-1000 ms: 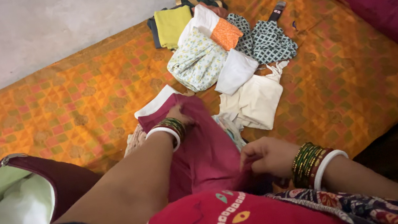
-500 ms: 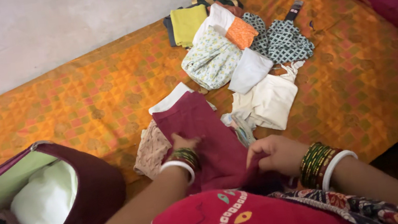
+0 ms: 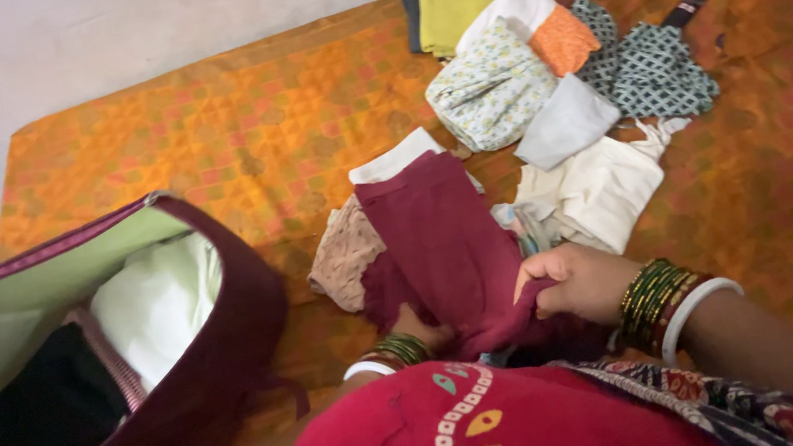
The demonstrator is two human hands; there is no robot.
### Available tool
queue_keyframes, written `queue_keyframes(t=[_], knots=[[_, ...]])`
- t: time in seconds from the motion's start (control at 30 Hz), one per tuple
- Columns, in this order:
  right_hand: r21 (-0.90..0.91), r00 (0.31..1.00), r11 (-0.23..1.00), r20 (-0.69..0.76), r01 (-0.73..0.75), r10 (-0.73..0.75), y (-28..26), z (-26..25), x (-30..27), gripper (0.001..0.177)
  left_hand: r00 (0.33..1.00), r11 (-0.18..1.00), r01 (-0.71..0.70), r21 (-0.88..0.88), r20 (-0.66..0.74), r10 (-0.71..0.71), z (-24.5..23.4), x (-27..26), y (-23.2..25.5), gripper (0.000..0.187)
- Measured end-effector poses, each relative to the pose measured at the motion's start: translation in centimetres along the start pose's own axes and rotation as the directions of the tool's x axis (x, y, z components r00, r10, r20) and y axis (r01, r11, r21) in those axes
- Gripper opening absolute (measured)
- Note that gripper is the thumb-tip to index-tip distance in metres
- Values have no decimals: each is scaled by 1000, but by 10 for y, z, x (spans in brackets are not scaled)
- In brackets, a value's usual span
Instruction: The person picks up, folds, and places several small pieces of clothing and fabric items into a large purple bag on a bed.
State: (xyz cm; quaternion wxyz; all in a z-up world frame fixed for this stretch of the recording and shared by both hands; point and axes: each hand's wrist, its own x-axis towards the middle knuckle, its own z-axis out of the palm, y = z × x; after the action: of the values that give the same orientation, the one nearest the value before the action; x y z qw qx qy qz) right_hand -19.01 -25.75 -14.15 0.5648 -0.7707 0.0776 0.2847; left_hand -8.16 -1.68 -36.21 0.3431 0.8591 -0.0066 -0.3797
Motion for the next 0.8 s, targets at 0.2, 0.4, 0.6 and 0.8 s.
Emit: queue_keyframes(t=[0.2,0.4,0.6,0.8], knots=[[-297,997,952,52,78,-65,-31,-10,19,19,535,627,-660,414,-327,779,4,-30,-5,65],[-476,801,836,-370,272,-471,-64,-29,49,38,811,533,-585,-611,-440,386,49,59,-63,24],[-360,785,932,-568,34,-248,-15,-47,79,46,864,398,-459,-794,-295,408,51,72,-88,40],[-138,831,903,-467,-406,303,72,-20,85,55,863,556,-451,-699,-182,471,29,27,-50,26]])
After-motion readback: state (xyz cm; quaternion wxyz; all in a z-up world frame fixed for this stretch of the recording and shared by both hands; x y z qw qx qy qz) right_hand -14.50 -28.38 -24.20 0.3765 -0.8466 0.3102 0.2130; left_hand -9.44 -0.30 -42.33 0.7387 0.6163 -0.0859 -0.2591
